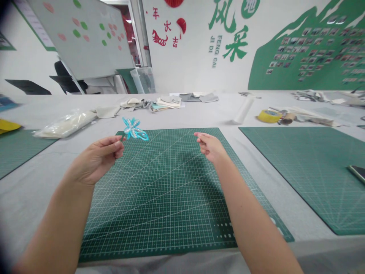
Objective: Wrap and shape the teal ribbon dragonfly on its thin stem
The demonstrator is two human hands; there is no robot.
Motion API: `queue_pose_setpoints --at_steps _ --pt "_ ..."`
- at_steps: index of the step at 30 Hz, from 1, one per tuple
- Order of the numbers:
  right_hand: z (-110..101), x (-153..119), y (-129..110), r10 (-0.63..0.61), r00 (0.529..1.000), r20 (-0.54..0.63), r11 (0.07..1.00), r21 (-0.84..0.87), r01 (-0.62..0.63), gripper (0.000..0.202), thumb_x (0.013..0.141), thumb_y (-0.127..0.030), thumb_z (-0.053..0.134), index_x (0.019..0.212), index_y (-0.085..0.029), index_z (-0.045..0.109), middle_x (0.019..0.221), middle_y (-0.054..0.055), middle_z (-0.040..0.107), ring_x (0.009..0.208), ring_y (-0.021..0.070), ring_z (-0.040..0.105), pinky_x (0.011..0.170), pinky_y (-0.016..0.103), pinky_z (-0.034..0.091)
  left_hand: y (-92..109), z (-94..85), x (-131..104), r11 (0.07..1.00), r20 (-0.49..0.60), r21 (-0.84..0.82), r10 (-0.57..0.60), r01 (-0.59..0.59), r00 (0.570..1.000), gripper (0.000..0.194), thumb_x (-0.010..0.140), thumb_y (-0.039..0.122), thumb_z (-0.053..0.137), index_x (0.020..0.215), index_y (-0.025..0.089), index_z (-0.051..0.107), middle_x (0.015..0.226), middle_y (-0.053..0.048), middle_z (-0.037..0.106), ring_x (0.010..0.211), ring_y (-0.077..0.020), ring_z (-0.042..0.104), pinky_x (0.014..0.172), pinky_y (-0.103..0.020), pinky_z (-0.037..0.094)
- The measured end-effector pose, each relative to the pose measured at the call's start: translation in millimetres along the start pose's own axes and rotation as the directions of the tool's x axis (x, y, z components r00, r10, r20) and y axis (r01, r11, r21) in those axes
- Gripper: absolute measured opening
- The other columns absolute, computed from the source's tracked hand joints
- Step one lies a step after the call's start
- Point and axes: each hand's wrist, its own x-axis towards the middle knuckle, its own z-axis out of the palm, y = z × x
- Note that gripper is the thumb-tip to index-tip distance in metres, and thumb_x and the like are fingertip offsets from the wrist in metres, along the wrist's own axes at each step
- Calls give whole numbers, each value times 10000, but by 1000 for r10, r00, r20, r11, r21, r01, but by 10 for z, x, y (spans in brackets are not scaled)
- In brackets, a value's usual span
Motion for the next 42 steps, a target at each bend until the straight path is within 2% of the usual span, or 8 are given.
queue_pose_setpoints --at_steps 4,8,13,17,23,27,36,42 --pt "42 9 109 -22 1000 -21 969 -245 16 99 746 -233 677 675 -164 683 541 -2 560 415 71 346 414 224 269 -10 -12 57 981 -128 -194 -9 -16 992 204 599 147 811 779 162 717 655 22 554 574 -57 465 456 -149 357" --pt "102 -32 119 -161 982 -99 875 -474 96 91 727 -230 697 645 -193 707 686 62 654 764 216 582 690 340 442 -53 69 28 965 -85 -238 -135 112 987 224 618 142 803 817 147 699 640 29 544 534 -51 445 449 -147 356" --pt "460 -243 31 -623 782 18 517 -741 429 353 850 -278 559 1179 -206 665 1225 103 644 1170 289 503 1022 493 361 -143 239 -56 957 30 -213 -195 197 980 268 631 138 801 875 120 693 657 16 552 540 -54 447 460 -151 355" --pt "878 -545 -29 -576 807 135 667 -492 559 379 850 -263 545 1218 -253 635 1222 64 652 1166 242 538 1026 460 403 -216 326 -105 948 91 -210 -223 238 970 266 639 146 803 881 124 695 671 18 550 542 -50 441 466 -155 338" --pt "1218 -802 -53 -376 902 213 913 -83 400 362 820 -283 587 1178 -257 633 1223 60 647 1159 225 555 1019 449 406 -329 455 -172 928 160 -190 -294 322 942 248 650 181 807 875 133 713 637 35 509 542 -48 421 494 -167 332" --pt "1239 -799 -48 -220 936 276 960 233 157 265 812 -299 561 1050 -213 640 840 11 655 632 119 570 565 267 464 -381 520 -208 929 199 -146 -310 341 930 284 673 217 799 935 138 721 678 24 542 560 -44 419 523 -171 330" --pt "1234 -846 -94 -118 976 181 948 312 57 173 773 -275 631 925 -195 612 513 -107 362 434 64 233 446 241 209 -424 559 -215 926 156 -164 -317 341 936 248 650 216 809 869 151 713 627 37 506 537 -47 408 501 -172 310" --pt "1186 -794 -61 -138 982 127 976 183 113 127 777 -239 580 821 -210 695 567 -45 524 550 114 453 574 273 363 -416 552 -219 928 127 -190 -301 321 945 240 655 186 797 874 150 704 656 21 543 542 -53 436 484 -169 324"
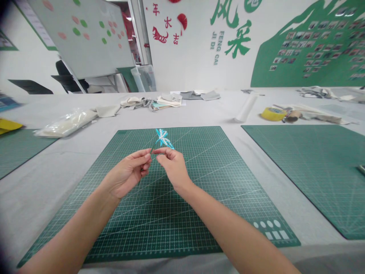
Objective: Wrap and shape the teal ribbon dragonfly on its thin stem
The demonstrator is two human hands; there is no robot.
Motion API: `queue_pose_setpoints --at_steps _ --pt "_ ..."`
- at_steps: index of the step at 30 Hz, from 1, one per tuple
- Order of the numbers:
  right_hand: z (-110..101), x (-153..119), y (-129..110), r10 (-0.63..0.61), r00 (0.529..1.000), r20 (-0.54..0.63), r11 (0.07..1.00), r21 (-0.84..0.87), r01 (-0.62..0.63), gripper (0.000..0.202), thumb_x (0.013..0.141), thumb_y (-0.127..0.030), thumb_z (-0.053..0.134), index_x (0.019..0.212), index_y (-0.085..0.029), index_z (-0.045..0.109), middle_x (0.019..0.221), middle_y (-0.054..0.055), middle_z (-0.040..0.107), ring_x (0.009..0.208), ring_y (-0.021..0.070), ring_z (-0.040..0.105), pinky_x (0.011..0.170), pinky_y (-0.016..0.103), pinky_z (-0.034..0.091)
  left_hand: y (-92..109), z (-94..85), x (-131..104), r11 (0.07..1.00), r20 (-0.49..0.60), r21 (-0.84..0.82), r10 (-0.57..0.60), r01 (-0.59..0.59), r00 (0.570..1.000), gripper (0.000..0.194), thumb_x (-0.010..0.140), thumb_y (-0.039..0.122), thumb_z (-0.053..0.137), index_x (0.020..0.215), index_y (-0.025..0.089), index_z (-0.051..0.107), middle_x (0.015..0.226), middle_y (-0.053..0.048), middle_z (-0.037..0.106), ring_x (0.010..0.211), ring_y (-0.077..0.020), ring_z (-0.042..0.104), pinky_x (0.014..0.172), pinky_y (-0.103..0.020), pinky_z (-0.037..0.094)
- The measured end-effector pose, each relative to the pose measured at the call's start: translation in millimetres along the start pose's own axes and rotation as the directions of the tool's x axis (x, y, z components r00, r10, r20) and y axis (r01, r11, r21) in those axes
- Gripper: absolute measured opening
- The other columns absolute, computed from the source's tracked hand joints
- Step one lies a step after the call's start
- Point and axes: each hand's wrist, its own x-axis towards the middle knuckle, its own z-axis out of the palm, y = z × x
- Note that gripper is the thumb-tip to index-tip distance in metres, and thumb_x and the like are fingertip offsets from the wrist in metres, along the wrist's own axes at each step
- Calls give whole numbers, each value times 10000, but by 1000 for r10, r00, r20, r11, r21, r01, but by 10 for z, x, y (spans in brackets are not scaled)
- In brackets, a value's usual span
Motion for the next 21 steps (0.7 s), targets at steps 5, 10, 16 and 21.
queue_pose_setpoints --at_steps 5,10,16,21 --pt "-118 58 71 -156 984 -84 920 -375 114 328 841 -271 470 646 -223 730 1017 69 673 1049 239 564 967 442 376 52 -46 6 999 0 -22 35 -35 999 239 671 167 786 897 146 709 694 8 574 551 -50 445 476 -161 328" --pt "-91 41 140 -325 945 -26 809 -526 263 483 723 -104 498 1146 -245 685 1276 69 593 1234 236 459 1095 458 305 59 -38 -3 999 -15 -18 32 -32 999 253 644 170 798 881 143 713 683 7 579 545 -51 448 472 -162 328" --pt "44 -37 123 -93 981 171 995 -25 99 386 800 -190 480 1156 -236 622 941 29 680 780 160 620 726 331 517 41 -15 -2 993 -54 87 90 -85 994 271 632 201 796 884 133 728 636 18 559 533 -49 433 472 -171 316" --pt "15 -140 4 -278 954 117 858 -417 301 175 916 -308 516 978 -237 664 722 -2 639 613 137 546 596 282 423 44 -40 19 972 -117 200 150 -125 982 294 629 239 797 898 142 731 596 29 532 525 -55 422 456 -181 276"
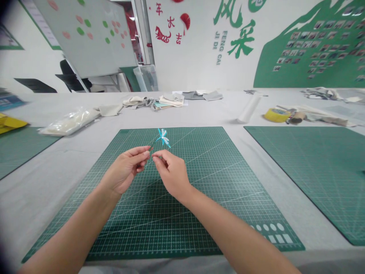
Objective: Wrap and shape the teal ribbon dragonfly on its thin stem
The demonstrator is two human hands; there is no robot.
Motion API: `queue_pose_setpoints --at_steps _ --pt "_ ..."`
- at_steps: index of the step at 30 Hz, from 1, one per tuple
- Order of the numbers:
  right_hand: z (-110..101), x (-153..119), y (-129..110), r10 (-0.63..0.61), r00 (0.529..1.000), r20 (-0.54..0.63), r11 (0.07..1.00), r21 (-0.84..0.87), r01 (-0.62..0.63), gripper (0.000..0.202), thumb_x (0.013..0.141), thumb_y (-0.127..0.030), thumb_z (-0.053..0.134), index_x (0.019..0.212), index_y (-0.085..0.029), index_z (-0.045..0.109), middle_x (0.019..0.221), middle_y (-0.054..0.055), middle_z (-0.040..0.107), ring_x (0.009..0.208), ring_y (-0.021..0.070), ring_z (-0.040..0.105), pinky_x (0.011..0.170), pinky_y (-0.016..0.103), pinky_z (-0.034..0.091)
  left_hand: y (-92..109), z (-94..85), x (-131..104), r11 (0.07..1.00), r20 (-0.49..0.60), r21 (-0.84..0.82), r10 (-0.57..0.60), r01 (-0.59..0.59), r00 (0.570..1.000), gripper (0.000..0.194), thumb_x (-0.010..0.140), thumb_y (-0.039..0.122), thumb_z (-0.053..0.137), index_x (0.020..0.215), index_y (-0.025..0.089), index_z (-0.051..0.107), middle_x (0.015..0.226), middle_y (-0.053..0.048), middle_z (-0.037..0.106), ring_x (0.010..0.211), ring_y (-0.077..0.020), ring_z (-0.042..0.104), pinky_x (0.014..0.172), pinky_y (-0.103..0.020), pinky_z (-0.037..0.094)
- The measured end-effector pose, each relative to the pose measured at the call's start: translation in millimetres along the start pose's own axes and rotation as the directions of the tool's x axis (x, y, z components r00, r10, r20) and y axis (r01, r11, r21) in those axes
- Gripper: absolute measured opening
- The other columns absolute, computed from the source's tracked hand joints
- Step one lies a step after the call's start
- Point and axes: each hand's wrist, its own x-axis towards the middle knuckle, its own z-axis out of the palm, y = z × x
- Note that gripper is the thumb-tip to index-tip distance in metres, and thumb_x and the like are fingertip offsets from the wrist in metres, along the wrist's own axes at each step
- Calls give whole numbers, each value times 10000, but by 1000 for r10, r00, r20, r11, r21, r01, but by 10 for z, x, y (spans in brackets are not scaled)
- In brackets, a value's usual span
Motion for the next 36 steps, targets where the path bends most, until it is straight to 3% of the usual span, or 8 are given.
queue_pose_setpoints --at_steps 3,7,11,19,23,26,32,36 --pt "-68 -32 -46 -225 974 38 930 -291 226 249 967 -274 435 970 -243 682 872 32 693 757 157 605 682 288 425 -5 -5 9 999 -7 41 23 -23 1000 290 637 249 788 904 148 737 593 32 523 522 -56 407 459 -188 269" --pt "-122 -42 -49 -365 915 171 648 -659 382 321 966 -200 391 872 -211 698 646 25 615 596 144 513 549 288 312 -2 2 4 989 -24 127 75 -72 997 276 663 257 770 920 157 747 581 31 528 516 -63 393 468 -208 271" --pt "-150 -22 -28 -437 853 286 490 -719 493 323 939 -130 380 868 -192 688 626 18 588 572 142 460 528 306 262 5 21 -15 953 -32 259 169 -155 985 221 702 247 741 909 170 760 631 4 601 542 -85 423 516 -239 325" --pt "-189 22 -113 -313 949 31 896 -321 306 213 946 -244 481 815 -211 645 807 35 559 799 163 537 728 293 428 19 32 -45 817 11 470 374 -335 927 122 751 220 704 849 204 775 862 -56 733 811 -196 625 769 -315 444" --pt "-149 5 -149 -80 992 93 993 -83 88 199 957 -239 457 813 -219 593 715 -15 595 672 129 561 664 271 428 18 10 -33 799 -12 492 403 -346 915 133 754 216 701 862 207 777 857 -59 731 806 -200 631 768 -316 443" --pt "-133 -16 -164 -32 989 145 992 -116 50 204 955 -252 458 812 -226 602 635 -36 586 581 120 538 586 259 395 20 -7 -18 814 -23 472 395 -338 919 134 745 212 706 857 203 779 857 -64 730 802 -204 631 762 -317 444" --pt "-249 -22 -144 -307 946 104 839 -440 320 242 956 -252 454 924 -219 691 804 34 700 730 166 621 677 292 433 38 -12 -11 729 15 594 415 -342 910 102 754 221 692 823 207 765 780 -45 713 712 -186 595 689 -303 416" --pt "-335 -5 -111 -379 921 87 768 -526 366 256 957 -264 461 965 -241 716 743 32 693 671 162 605 645 290 434 40 -18 -39 609 87 687 474 -397 876 81 782 243 669 786 232 749 784 -33 690 736 -192 576 701 -302 384"
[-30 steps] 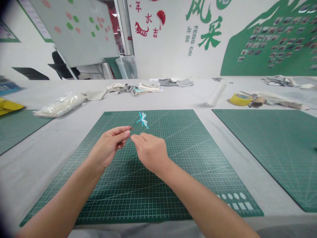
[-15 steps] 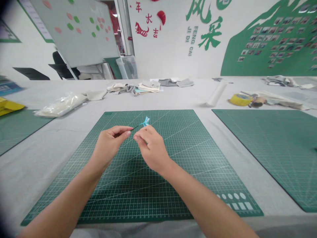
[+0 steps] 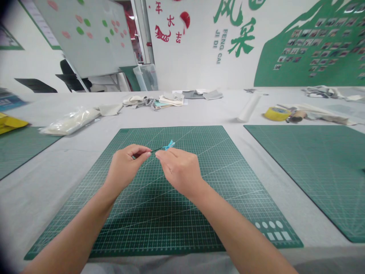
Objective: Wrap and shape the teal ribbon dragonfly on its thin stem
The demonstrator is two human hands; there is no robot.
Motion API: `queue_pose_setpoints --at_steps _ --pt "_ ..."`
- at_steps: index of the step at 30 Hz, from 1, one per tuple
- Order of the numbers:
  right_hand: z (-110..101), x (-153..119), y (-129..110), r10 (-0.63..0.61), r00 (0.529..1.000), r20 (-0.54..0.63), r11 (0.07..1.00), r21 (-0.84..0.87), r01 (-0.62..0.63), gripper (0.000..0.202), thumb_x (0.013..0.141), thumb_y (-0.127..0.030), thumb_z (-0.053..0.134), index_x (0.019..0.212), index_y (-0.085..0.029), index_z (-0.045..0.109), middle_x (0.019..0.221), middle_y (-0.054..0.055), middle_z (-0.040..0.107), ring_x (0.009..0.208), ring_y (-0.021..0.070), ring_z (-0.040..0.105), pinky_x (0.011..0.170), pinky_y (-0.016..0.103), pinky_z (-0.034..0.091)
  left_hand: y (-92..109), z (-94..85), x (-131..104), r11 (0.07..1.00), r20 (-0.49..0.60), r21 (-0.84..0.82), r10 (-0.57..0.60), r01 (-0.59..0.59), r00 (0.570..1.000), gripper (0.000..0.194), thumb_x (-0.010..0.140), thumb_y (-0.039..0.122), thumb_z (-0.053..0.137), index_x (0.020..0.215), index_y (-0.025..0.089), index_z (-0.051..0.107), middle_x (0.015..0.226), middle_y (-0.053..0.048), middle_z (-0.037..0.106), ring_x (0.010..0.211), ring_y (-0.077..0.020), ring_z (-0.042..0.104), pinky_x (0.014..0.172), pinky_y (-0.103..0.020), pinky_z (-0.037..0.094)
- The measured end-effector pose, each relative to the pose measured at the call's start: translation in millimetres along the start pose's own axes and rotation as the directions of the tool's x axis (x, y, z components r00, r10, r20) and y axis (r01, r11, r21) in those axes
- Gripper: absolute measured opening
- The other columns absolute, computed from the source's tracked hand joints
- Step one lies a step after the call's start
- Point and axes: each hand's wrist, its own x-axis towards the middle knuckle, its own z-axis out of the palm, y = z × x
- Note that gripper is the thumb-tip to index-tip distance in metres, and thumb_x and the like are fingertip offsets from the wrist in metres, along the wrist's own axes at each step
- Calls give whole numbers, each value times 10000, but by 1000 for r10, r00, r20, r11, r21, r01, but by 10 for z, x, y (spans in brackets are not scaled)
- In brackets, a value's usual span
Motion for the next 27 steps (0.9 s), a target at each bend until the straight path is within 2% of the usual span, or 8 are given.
queue_pose_setpoints --at_steps 6,9,13,17,22,27 --pt "-49 42 32 55 996 -73 998 20 -54 246 950 -292 487 936 -261 731 688 14 680 632 151 597 616 286 435 16 -23 -36 994 74 -23 109 -108 991 119 782 226 669 785 294 767 745 -26 623 733 -205 514 688 -291 338" --pt "-64 70 51 95 991 -90 993 78 -89 222 942 -284 510 916 -276 731 749 5 715 693 160 643 657 296 468 18 -27 -33 985 144 20 165 -170 976 156 819 231 632 833 302 770 781 -32 639 759 -214 526 724 -308 340" --pt "-65 98 111 153 983 -98 977 164 -135 190 929 -271 539 897 -286 726 874 -11 748 812 172 685 741 314 499 16 -33 -17 962 185 93 237 -257 954 180 840 217 615 856 308 770 804 -34 669 778 -221 533 752 -327 306" --pt "-55 113 188 223 971 -83 956 214 -201 167 912 -284 566 868 -276 727 858 -13 747 784 168 679 721 317 490 30 -48 -11 941 219 134 279 -312 935 183 854 229 606 872 315 767 837 -34 689 809 -227 546 753 -333 280" --pt "-22 130 278 301 953 -33 911 305 -277 158 889 -318 596 830 -263 733 733 -24 699 639 132 595 625 290 435 49 -63 -18 925 251 164 297 -343 921 184 861 228 599 865 311 763 830 -32 695 797 -222 550 743 -336 265" --pt "8 154 364 392 918 68 834 394 -386 144 840 -322 645 774 -229 733 573 -38 585 522 105 449 534 269 344 75 -68 -21 928 270 117 314 -355 910 175 861 224 603 845 299 761 826 -27 703 796 -217 564 743 -337 269"
